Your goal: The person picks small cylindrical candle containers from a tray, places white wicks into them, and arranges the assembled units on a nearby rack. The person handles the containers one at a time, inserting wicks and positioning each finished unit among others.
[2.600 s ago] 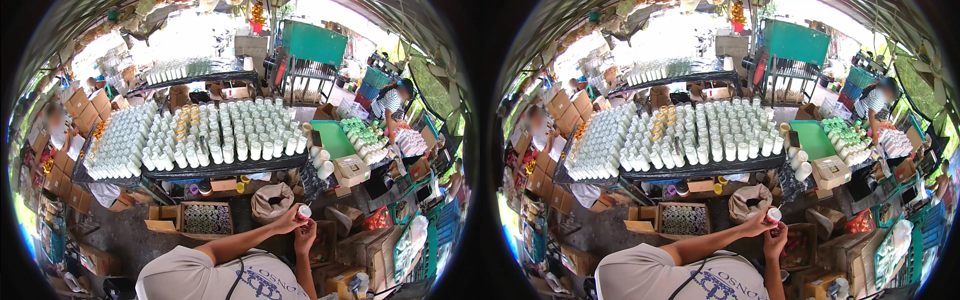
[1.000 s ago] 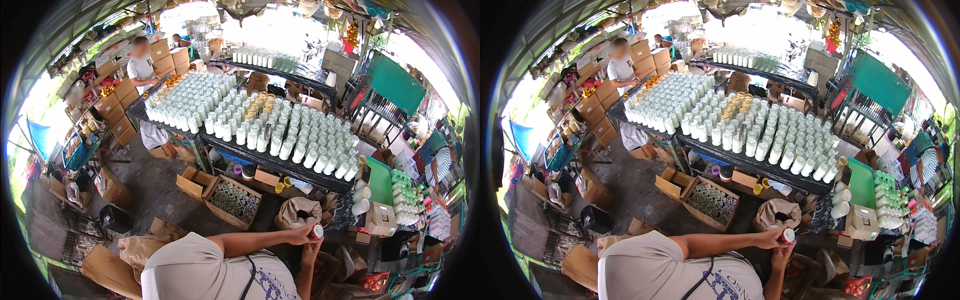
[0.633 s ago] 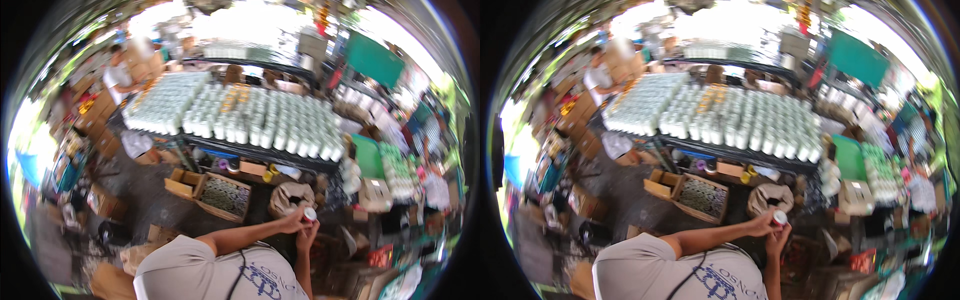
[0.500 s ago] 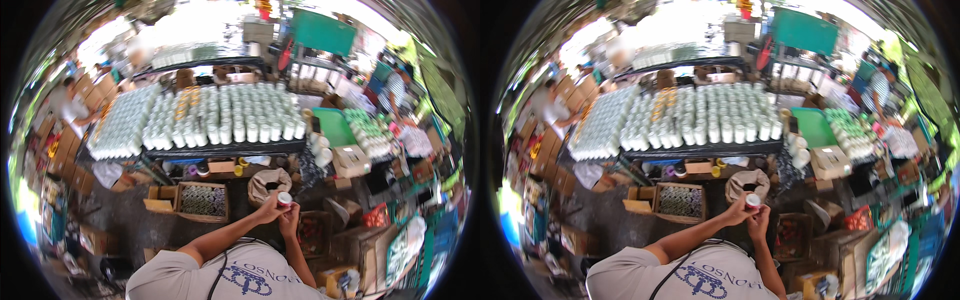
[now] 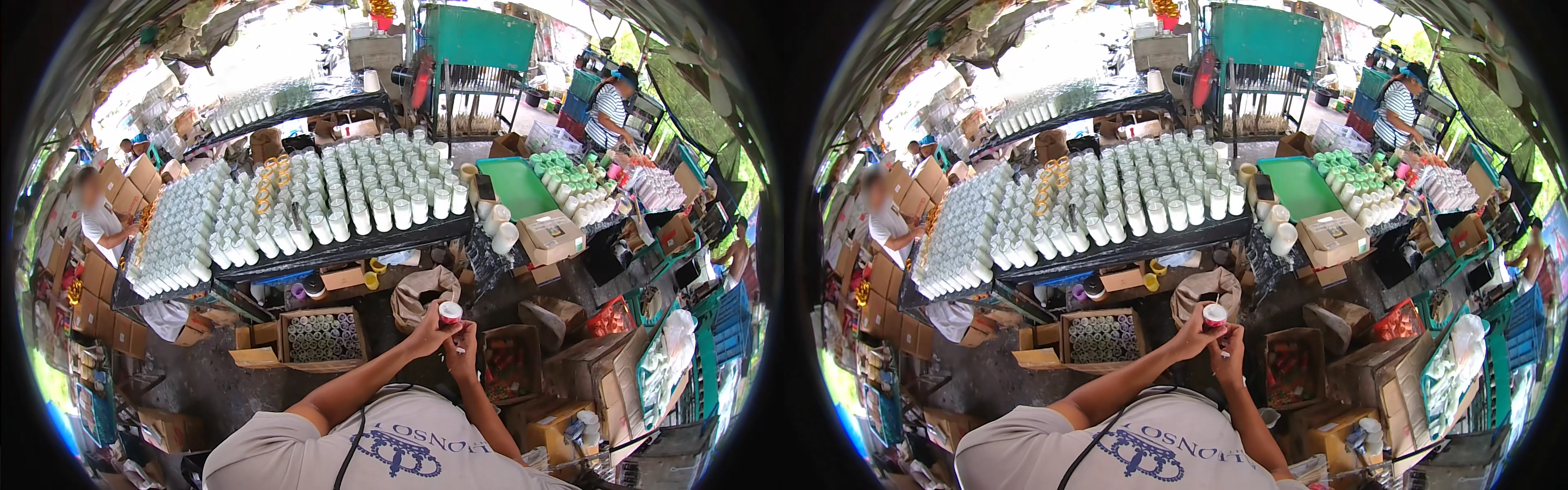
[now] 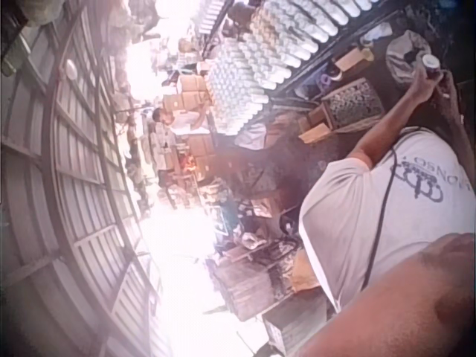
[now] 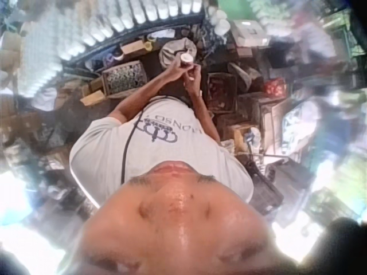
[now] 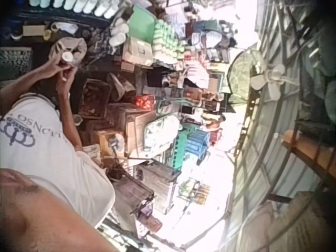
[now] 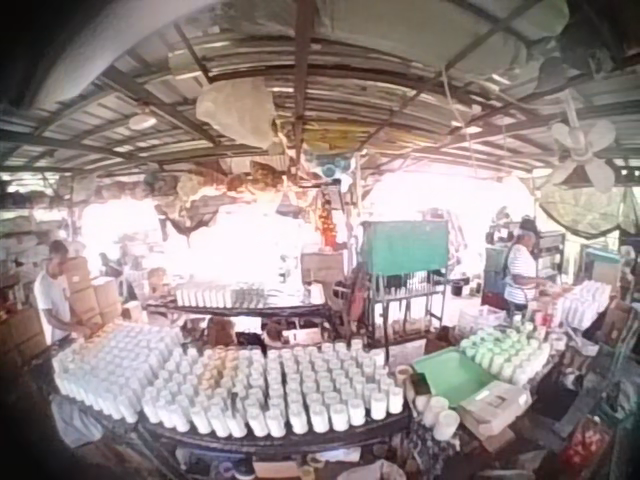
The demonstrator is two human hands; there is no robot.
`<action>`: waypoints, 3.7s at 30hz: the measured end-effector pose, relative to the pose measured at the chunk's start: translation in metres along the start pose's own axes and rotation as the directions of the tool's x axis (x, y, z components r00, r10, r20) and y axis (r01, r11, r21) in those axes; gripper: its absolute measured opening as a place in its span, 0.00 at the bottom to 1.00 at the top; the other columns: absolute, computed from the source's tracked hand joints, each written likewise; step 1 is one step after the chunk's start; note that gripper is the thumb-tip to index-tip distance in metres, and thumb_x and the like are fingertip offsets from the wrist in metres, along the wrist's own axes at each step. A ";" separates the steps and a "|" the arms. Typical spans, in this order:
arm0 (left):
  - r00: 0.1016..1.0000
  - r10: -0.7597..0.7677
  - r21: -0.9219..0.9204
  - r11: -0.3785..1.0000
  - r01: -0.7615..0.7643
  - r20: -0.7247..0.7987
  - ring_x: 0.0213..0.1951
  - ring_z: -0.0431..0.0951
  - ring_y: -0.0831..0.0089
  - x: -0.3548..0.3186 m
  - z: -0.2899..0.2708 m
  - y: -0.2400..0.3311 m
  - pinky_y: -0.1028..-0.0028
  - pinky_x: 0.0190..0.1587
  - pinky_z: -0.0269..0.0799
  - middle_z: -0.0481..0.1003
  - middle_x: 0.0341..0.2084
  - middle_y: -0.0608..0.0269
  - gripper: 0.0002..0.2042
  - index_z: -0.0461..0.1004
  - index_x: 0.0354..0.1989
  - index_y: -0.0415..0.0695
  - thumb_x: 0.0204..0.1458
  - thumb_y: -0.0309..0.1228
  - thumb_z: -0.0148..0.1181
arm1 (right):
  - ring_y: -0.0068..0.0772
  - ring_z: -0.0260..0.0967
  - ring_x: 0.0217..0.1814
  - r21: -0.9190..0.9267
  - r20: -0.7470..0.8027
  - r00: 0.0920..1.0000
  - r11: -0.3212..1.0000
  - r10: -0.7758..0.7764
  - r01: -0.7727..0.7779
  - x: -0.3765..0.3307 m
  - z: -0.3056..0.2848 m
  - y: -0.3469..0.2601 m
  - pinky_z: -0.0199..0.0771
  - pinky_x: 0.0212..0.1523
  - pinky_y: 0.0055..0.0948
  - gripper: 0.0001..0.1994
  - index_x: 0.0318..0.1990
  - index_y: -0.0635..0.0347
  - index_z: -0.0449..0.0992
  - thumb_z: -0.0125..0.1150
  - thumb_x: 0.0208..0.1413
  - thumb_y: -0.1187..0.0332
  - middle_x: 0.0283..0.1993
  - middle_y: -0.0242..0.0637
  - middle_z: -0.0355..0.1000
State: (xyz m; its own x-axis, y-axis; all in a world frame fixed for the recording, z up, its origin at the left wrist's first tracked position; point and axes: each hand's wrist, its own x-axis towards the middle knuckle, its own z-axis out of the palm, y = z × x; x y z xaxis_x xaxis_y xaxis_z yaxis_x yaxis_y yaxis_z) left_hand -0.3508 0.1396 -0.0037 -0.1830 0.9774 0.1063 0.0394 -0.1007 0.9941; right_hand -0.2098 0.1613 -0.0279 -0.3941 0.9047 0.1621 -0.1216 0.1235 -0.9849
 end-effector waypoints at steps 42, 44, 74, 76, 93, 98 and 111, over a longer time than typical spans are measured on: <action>0.987 -0.031 0.002 1.000 0.031 0.159 0.49 0.80 0.72 -0.003 -0.020 0.015 0.71 0.53 0.76 0.77 0.47 0.59 0.25 0.70 0.57 0.38 0.53 0.30 0.75 | 0.27 0.71 0.55 -0.031 -0.021 0.999 0.999 -0.037 0.036 0.002 0.018 -0.015 0.72 0.59 0.31 0.30 0.57 0.60 0.65 0.76 0.49 0.72 0.52 0.37 0.72; 0.981 -0.019 0.033 0.999 0.013 0.192 0.49 0.80 0.71 0.000 -0.020 0.019 0.70 0.53 0.76 0.77 0.47 0.59 0.25 0.71 0.57 0.38 0.53 0.30 0.75 | 0.27 0.71 0.55 -0.053 -0.046 0.998 0.998 -0.050 0.047 0.001 0.019 -0.018 0.72 0.59 0.31 0.30 0.57 0.60 0.65 0.76 0.49 0.72 0.52 0.37 0.72; 0.896 -0.025 -0.110 0.991 0.082 0.443 0.52 0.78 0.72 0.015 -0.024 0.012 0.69 0.57 0.75 0.76 0.50 0.58 0.25 0.70 0.58 0.37 0.54 0.30 0.73 | 0.30 0.70 0.50 -0.257 -0.355 0.925 0.966 -0.133 0.040 -0.019 0.042 -0.019 0.72 0.55 0.32 0.25 0.52 0.61 0.66 0.76 0.50 0.71 0.49 0.37 0.70; 0.895 -0.017 -0.124 0.989 0.080 0.445 0.52 0.78 0.72 0.015 -0.023 0.004 0.70 0.57 0.75 0.76 0.50 0.58 0.25 0.70 0.58 0.38 0.55 0.30 0.73 | 0.30 0.70 0.50 -0.247 -0.344 0.928 0.967 -0.141 0.056 -0.019 0.042 -0.018 0.72 0.54 0.32 0.25 0.51 0.61 0.66 0.76 0.50 0.72 0.49 0.38 0.70; 0.880 -0.037 -0.042 0.997 0.064 0.473 0.46 0.79 0.76 0.009 -0.018 0.023 0.71 0.50 0.76 0.78 0.42 0.62 0.22 0.74 0.52 0.39 0.54 0.35 0.75 | 0.27 0.68 0.51 -0.185 -0.342 0.933 0.981 -0.115 0.053 -0.029 0.035 -0.016 0.71 0.54 0.31 0.26 0.52 0.60 0.64 0.75 0.50 0.75 0.48 0.35 0.69; 0.882 -0.091 -0.113 0.980 0.161 0.462 0.46 0.78 0.77 0.010 -0.013 0.012 0.71 0.50 0.76 0.77 0.43 0.63 0.22 0.72 0.54 0.39 0.55 0.33 0.75 | 0.26 0.70 0.53 -0.193 -0.333 0.935 0.980 -0.120 0.057 -0.032 0.030 -0.008 0.71 0.56 0.30 0.25 0.54 0.61 0.65 0.73 0.53 0.74 0.50 0.35 0.69; 0.928 -0.002 -0.096 0.995 0.041 0.374 0.46 0.78 0.76 0.011 -0.007 0.016 0.70 0.50 0.77 0.76 0.45 0.61 0.23 0.69 0.56 0.39 0.55 0.29 0.74 | 0.29 0.73 0.50 -0.283 -0.455 0.888 0.956 -0.067 -0.073 -0.028 0.038 -0.028 0.76 0.51 0.31 0.25 0.55 0.64 0.67 0.73 0.51 0.75 0.49 0.39 0.73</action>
State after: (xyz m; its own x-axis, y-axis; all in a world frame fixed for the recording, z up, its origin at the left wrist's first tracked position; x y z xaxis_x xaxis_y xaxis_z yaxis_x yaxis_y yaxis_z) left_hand -0.3593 0.1471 0.0131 0.1973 0.9763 0.0892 -0.0621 -0.0784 0.9950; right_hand -0.2301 0.1167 -0.0029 0.0728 0.9806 0.1820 0.1700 0.1677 -0.9711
